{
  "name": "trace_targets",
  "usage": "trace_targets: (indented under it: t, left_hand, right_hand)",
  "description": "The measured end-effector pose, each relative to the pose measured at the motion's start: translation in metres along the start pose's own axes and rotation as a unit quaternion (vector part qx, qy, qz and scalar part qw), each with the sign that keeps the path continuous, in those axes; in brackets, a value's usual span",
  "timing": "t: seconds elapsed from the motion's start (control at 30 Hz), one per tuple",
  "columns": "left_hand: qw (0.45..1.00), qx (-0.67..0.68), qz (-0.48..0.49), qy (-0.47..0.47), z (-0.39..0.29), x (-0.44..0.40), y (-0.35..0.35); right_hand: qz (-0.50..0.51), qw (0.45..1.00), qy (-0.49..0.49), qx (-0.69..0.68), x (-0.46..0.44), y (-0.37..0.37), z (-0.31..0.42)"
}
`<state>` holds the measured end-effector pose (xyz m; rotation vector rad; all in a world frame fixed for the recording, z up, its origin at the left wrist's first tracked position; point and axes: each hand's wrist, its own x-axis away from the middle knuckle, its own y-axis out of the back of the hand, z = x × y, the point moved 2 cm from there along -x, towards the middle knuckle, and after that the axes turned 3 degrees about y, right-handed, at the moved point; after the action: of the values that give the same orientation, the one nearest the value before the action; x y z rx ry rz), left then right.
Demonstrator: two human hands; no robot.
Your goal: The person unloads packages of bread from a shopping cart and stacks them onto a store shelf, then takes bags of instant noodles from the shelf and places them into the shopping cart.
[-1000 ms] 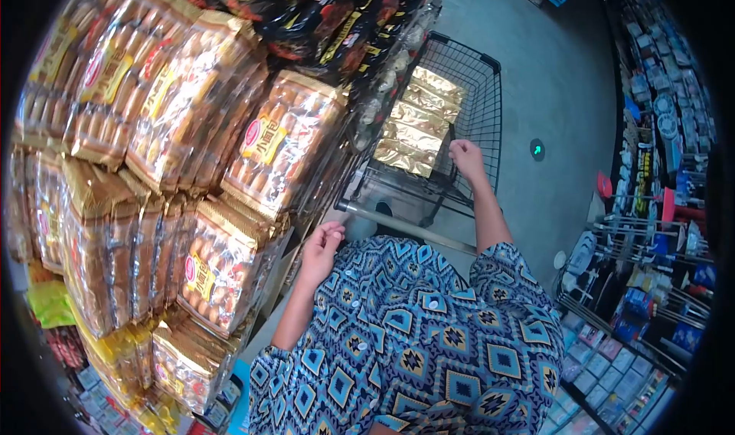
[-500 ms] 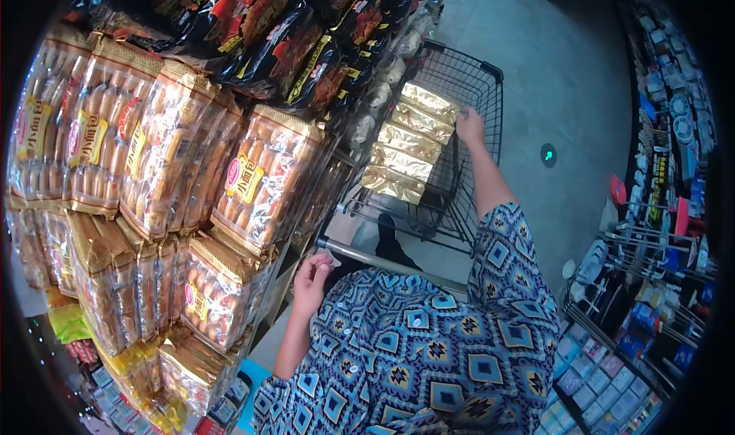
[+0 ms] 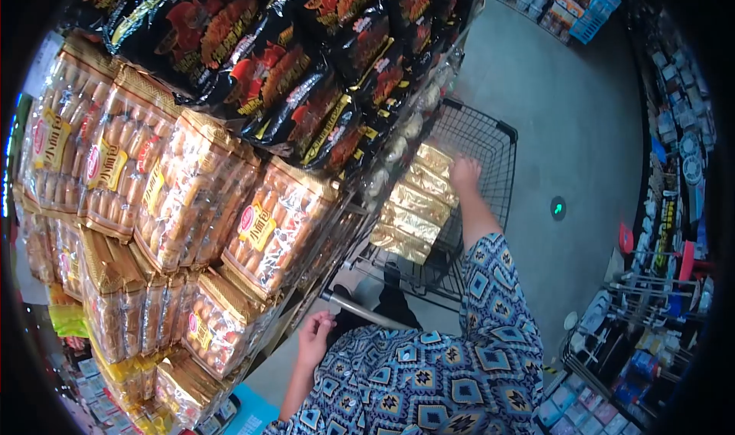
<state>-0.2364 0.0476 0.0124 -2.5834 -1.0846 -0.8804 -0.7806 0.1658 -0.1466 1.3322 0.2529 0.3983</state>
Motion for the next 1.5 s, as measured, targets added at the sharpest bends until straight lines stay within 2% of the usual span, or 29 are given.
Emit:
trace_targets:
  t: [0.2,0.27,0.43,0.53,0.57,0.6,0.7,0.73,0.8,0.87,0.93,1.1,1.2,1.27,1.37,1.4,1.47,1.5]
  left_hand:
    - [1.000,0.008,-0.003,0.015,0.005,0.003,0.003]
    - [1.000,0.018,-0.001,0.010,0.007,0.003,0.005]
    - [0.999,0.027,0.027,0.007,0.006,0.000,0.010]
    - [0.998,0.034,0.048,-0.025,0.008,-0.006,0.016]
    - [0.994,-0.003,0.080,-0.069,0.011,-0.012,0.022]
    - [0.994,-0.005,0.083,-0.075,-0.001,-0.009,0.021]
    - [0.990,-0.058,0.096,-0.087,-0.015,-0.018,0.030]
    - [0.990,-0.012,0.113,-0.083,-0.025,-0.018,0.030]
    - [0.985,-0.027,0.130,-0.111,-0.028,-0.028,0.038]
    - [0.981,-0.009,0.143,-0.133,-0.041,-0.031,0.043]
    - [0.976,0.005,0.158,-0.151,-0.051,-0.032,0.049]
    - [0.963,0.035,0.195,-0.182,-0.062,-0.024,0.070]
    - [0.960,0.062,0.201,-0.185,-0.058,-0.019,0.081]
    - [0.945,0.063,0.253,-0.197,-0.051,-0.022,0.085]
    - [0.946,0.025,0.288,-0.146,-0.050,-0.022,0.084]
    - [0.948,0.034,0.280,-0.146,-0.045,-0.025,0.081]
    - [0.929,0.117,0.310,-0.164,-0.038,-0.028,0.072]
    - [0.917,0.118,0.344,-0.161,-0.043,-0.025,0.073]
  right_hand:
    - [-0.024,0.999,-0.034,0.023,-0.015,0.001,-0.012]
    - [-0.088,0.996,0.000,0.025,-0.018,0.021,-0.017]
    - [-0.117,0.987,0.109,0.008,-0.024,0.101,-0.012]
    - [-0.118,0.978,0.143,-0.094,-0.005,0.174,0.008]
    - [-0.128,0.974,0.144,-0.115,0.000,0.192,0.008]
    - [-0.119,0.974,0.100,-0.162,0.010,0.220,0.017]
    - [-0.079,0.967,0.121,-0.211,0.038,0.307,0.042]
    - [-0.073,0.956,0.114,-0.259,0.053,0.334,0.052]
    - [-0.072,0.943,0.116,-0.305,0.077,0.377,0.077]
    - [-0.014,0.895,0.086,-0.438,0.097,0.412,0.093]
    - [-0.012,0.866,0.102,-0.489,0.117,0.436,0.112]
    - [0.002,0.853,0.129,-0.506,0.172,0.470,0.167]
    - [-0.021,0.887,0.179,-0.425,0.208,0.474,0.201]
    - [-0.017,0.890,0.196,-0.411,0.234,0.469,0.224]
    - [0.009,0.885,0.229,-0.404,0.270,0.465,0.249]
    - [0.020,0.881,0.236,-0.410,0.279,0.464,0.252]
    - [-0.007,0.852,0.279,-0.444,0.291,0.462,0.261]
    - [0.000,0.851,0.284,-0.441,0.295,0.460,0.260]
